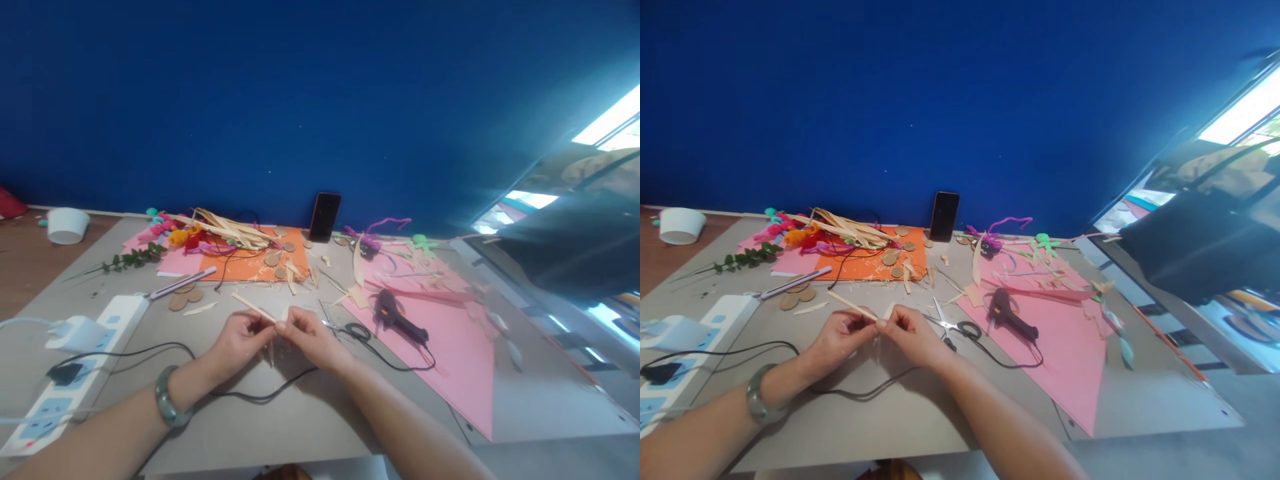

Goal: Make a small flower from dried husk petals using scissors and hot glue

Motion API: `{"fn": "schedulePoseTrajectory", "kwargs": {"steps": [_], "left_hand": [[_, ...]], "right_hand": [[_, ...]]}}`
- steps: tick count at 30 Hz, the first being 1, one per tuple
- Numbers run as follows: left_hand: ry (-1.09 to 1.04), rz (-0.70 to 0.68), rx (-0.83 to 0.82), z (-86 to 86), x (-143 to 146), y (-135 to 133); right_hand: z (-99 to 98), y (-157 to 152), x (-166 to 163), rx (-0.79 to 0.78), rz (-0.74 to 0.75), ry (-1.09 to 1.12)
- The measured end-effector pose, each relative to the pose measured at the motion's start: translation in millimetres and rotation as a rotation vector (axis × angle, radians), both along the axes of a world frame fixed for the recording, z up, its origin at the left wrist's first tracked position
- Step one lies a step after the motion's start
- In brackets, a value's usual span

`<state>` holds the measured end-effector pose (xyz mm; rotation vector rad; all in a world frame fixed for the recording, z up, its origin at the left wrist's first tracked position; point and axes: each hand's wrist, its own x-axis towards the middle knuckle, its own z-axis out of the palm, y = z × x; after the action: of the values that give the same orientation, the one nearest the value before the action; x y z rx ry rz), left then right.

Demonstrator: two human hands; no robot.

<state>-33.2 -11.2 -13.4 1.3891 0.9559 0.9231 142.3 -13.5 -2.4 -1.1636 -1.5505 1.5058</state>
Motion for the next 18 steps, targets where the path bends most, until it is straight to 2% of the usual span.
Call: {"fn": "schedulePoseTrajectory", "kwargs": {"steps": [9,18], "left_hand": [[0.028,-0.052,0.05,8.2,-4.9,2.9],[0.094,-0.018,0.11,6.3,-8.3,7.3]], "right_hand": [[8.0,-3.6,-2.1,-0.11,-0.04,0.08],[15.3,-3.2,1.4,-0.164,-0.054,0.173]]}}
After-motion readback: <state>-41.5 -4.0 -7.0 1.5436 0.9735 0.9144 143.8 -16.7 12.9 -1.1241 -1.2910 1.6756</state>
